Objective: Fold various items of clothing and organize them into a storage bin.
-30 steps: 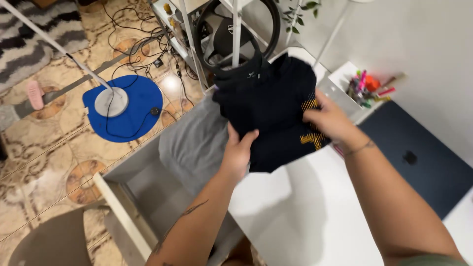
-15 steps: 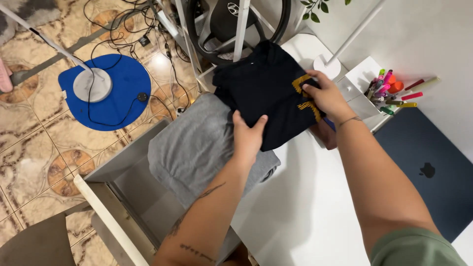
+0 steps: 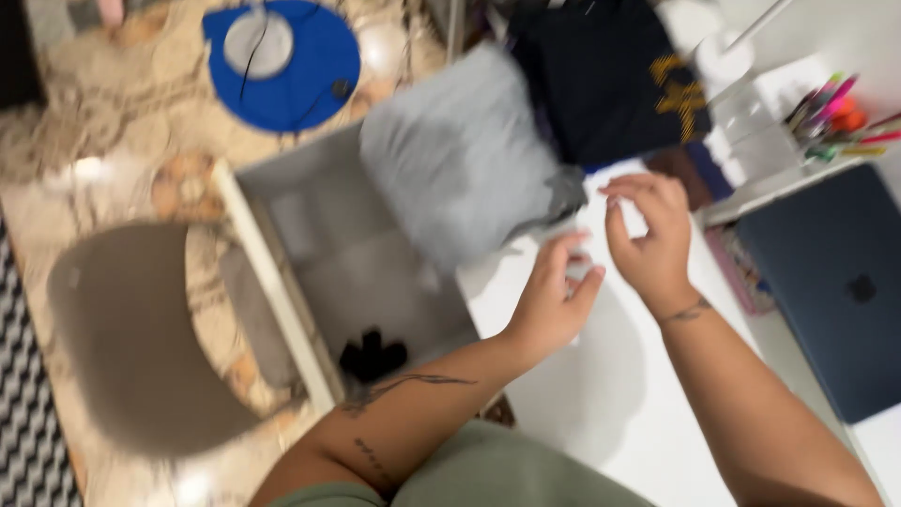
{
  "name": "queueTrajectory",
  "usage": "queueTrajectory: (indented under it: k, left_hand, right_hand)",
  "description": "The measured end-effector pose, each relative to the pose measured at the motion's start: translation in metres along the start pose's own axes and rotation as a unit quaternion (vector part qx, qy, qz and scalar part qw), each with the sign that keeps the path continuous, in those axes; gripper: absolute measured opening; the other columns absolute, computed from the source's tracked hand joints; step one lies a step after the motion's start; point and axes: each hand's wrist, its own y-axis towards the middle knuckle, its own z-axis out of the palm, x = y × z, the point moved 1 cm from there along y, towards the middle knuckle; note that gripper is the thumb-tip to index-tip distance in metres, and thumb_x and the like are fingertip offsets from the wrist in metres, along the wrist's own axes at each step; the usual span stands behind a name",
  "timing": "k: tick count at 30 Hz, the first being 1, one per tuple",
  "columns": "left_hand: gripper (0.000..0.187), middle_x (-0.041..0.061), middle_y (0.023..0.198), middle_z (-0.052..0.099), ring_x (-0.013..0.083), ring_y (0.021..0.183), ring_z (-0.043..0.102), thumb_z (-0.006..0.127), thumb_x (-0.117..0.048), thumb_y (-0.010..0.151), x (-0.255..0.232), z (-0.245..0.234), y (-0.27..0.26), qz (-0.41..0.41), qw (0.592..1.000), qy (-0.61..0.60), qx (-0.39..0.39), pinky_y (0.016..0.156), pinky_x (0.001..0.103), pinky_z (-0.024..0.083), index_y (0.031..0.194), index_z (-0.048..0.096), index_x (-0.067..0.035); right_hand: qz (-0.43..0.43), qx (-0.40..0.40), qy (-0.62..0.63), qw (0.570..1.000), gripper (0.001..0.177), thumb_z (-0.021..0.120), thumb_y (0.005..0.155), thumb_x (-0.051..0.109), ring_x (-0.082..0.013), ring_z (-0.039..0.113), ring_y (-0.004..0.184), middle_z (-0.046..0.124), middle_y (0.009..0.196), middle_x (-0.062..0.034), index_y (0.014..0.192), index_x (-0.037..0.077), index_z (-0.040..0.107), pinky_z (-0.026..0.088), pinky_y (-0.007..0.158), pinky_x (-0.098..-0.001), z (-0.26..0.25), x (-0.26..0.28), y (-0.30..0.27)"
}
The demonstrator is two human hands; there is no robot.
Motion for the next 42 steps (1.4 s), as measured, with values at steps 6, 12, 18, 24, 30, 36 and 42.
queueTrajectory:
  k: [6, 12, 18, 24, 30, 36, 42]
  left_hand:
    - [0.024, 0.009, 0.113, 0.068, 0.016, 0.095, 0.067, 0.06, -0.02, 0.104, 0.055, -0.038, -0.185, -0.104, 0.992, -0.007, 0.069, 0.084, 0.029, 0.056, 0.121, 0.064, -0.003]
    - [0.02, 0.008, 0.104, 0.071, 0.0197, 0.086, 0.069, 0.064, -0.019, 0.096, 0.101, -0.112, -0.27, -0.186, 0.975, 0.093, -0.075, 0.079, 0.031, 0.056, 0.111, 0.07, -0.006]
    - [0.039, 0.018, 0.129, 0.058, 0.0389, 0.12, 0.058, 0.069, -0.008, 0.082, 0.152, -0.235, -0.293, -0.093, 0.889, 0.403, -0.197, 0.106, 0.046, 0.043, 0.12, 0.064, -0.007]
    - [0.064, 0.023, 0.152, 0.033, 0.0464, 0.126, 0.049, 0.074, -0.01, 0.081, 0.213, -0.339, -0.292, -0.282, 0.867, 0.383, -0.151, 0.105, 0.049, 0.042, 0.141, 0.052, -0.009]
    - [0.048, 0.013, 0.149, 0.042, 0.0314, 0.119, 0.06, 0.068, -0.013, 0.09, 0.214, -0.375, -0.301, -0.29, 0.917, 0.266, -0.057, 0.104, 0.042, 0.05, 0.136, 0.059, -0.013]
    - [0.038, 0.011, 0.15, 0.044, 0.0316, 0.124, 0.056, 0.065, -0.012, 0.093, 0.179, -0.397, -0.309, -0.253, 0.943, 0.216, -0.024, 0.096, 0.042, 0.052, 0.131, 0.064, -0.014]
    - [0.036, 0.006, 0.144, 0.056, 0.0285, 0.111, 0.061, 0.066, -0.018, 0.093, 0.14, -0.402, -0.302, -0.275, 0.939, 0.207, 0.004, 0.095, 0.039, 0.052, 0.129, 0.065, -0.016]
  right_hand:
    - [0.047, 0.103, 0.131, 0.985, 0.021, 0.063, 0.091, -0.006, -0.022, 0.064, 0.102, 0.069, 0.11, -0.0083, 0.104, 0.007, 0.072, 0.053, 0.082, -0.03, 0.009, 0.086, -0.133]
    - [0.176, 0.268, 0.259, 0.911, 0.028, 0.058, 0.091, -0.002, -0.0127, 0.062, 0.081, 0.066, 0.107, -0.0055, 0.111, 0.009, 0.073, 0.053, 0.069, -0.0235, 0.076, 0.124, -0.241]
    - [0.204, 0.398, 0.205, 0.87, 0.02, 0.067, 0.092, 0.012, -0.0157, 0.061, 0.074, 0.068, 0.103, -0.0058, 0.111, 0.008, 0.073, 0.052, 0.069, -0.0304, 0.182, 0.162, -0.271]
    - [0.301, 0.46, 0.068, 0.833, 0.025, 0.065, 0.096, 0.02, -0.0219, 0.07, 0.089, 0.072, 0.11, -0.0078, 0.117, 0.011, 0.074, 0.057, 0.086, -0.0346, 0.33, 0.153, -0.275]
    - [0.202, 0.667, -0.17, 0.697, 0.078, 0.085, 0.072, 0.042, -0.0367, 0.049, 0.13, 0.052, 0.142, -0.0095, 0.142, 0.023, 0.056, 0.044, 0.096, -0.0502, 0.445, 0.142, -0.294]
    - [0.234, 0.642, -0.098, 0.724, 0.052, 0.078, 0.083, 0.043, -0.0335, 0.069, 0.112, 0.073, 0.121, -0.0117, 0.129, 0.018, 0.074, 0.053, 0.102, -0.0406, 0.469, 0.103, -0.348]
    - [0.574, 0.357, 0.363, 0.641, 0.04, 0.066, 0.095, 0.019, -0.0188, 0.069, 0.098, 0.073, 0.109, -0.0086, 0.13, 0.0, 0.064, 0.055, 0.087, -0.0331, 0.383, 0.16, -0.263]
